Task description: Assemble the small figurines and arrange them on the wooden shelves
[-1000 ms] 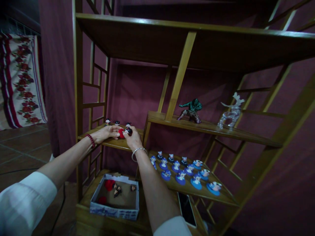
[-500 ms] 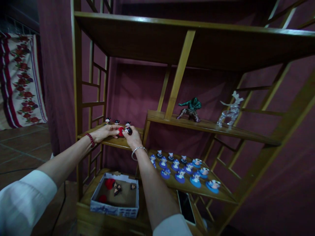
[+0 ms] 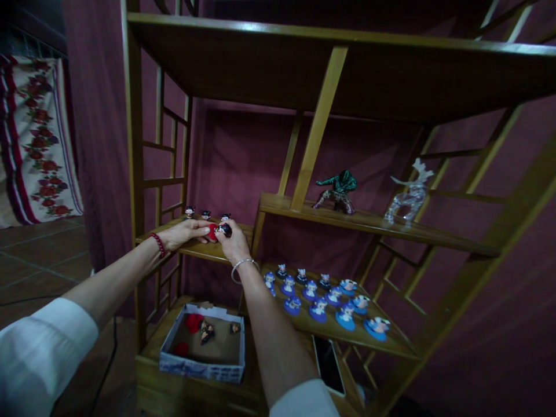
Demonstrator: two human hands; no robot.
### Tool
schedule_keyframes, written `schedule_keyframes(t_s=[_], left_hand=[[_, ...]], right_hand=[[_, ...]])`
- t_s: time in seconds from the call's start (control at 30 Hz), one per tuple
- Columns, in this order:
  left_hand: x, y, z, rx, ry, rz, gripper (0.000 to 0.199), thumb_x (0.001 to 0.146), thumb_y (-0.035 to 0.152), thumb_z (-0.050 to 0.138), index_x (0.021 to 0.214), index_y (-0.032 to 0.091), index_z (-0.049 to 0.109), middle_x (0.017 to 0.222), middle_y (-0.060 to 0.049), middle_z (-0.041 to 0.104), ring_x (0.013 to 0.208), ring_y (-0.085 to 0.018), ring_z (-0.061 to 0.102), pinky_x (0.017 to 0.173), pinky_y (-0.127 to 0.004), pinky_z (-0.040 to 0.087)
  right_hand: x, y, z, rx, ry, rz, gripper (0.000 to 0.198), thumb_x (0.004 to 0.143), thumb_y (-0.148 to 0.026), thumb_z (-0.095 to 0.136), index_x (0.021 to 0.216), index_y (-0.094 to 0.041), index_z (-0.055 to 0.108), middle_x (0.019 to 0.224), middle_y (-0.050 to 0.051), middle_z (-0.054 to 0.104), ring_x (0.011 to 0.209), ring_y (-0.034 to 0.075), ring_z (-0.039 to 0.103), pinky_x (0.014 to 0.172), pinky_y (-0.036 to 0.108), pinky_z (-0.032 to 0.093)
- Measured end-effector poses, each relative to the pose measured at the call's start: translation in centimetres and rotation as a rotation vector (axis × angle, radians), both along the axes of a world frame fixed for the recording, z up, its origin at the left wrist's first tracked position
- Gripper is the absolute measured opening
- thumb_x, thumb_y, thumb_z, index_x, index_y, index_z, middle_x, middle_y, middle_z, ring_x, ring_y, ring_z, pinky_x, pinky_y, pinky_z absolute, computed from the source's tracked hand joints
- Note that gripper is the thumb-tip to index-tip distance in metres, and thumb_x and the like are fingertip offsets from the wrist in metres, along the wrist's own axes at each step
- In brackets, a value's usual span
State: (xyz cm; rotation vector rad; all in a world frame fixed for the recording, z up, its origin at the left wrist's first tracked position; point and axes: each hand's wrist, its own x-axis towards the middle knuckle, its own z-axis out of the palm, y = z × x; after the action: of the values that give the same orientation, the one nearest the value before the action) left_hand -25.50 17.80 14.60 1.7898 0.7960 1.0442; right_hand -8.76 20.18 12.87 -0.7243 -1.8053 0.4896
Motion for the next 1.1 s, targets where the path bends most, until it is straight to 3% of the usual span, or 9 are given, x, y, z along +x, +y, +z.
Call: schedule_keyframes(t_s=[0.3,0.6,1.1], left_hand=[[0.07,-0.06,0.12,-0.045,-0.034,0.002,0.043,0.066,0.045,0.061,0.093,0.011,0.060,0.076,-0.005,0.063,0.071,-0.014,0.058,0.068,-0.025,0.040],[0.13,-0.23,0.21,-0.026,0.003,-0.003,0.037,0.069,0.044,0.059,0.086,0.011,0.060,0.078,-0.006,0.063,0.071,-0.013,0.056,0.068,-0.024,0.040],[0.15,-0.38,0.37,-0.030,0.028,-0.001,0.035,0.070,0.045,0.058,0.078,0.011,0.060,0.074,-0.006,0.064,0.071,-0.013,0.056,0.069,-0.024,0.040]], right_hand=[[-0.11,-0.39,0.15,0.000,-0.033,0.027,0.019,0.066,-0.025,0.050,0.084,-0.021,0.053,0.068,-0.004,0.052,0.062,0.011,0.047,0.061,0.023,0.040],[-0.08,-0.25,-0.01,0.002,-0.056,-0.070,0.019,0.068,-0.029,0.050,0.085,-0.021,0.052,0.067,-0.003,0.053,0.061,0.012,0.048,0.059,0.024,0.040],[-0.01,-0.22,-0.07,0.017,-0.080,-0.062,0.019,0.068,-0.028,0.048,0.085,-0.021,0.052,0.069,-0.004,0.053,0.061,0.011,0.048,0.059,0.023,0.039]])
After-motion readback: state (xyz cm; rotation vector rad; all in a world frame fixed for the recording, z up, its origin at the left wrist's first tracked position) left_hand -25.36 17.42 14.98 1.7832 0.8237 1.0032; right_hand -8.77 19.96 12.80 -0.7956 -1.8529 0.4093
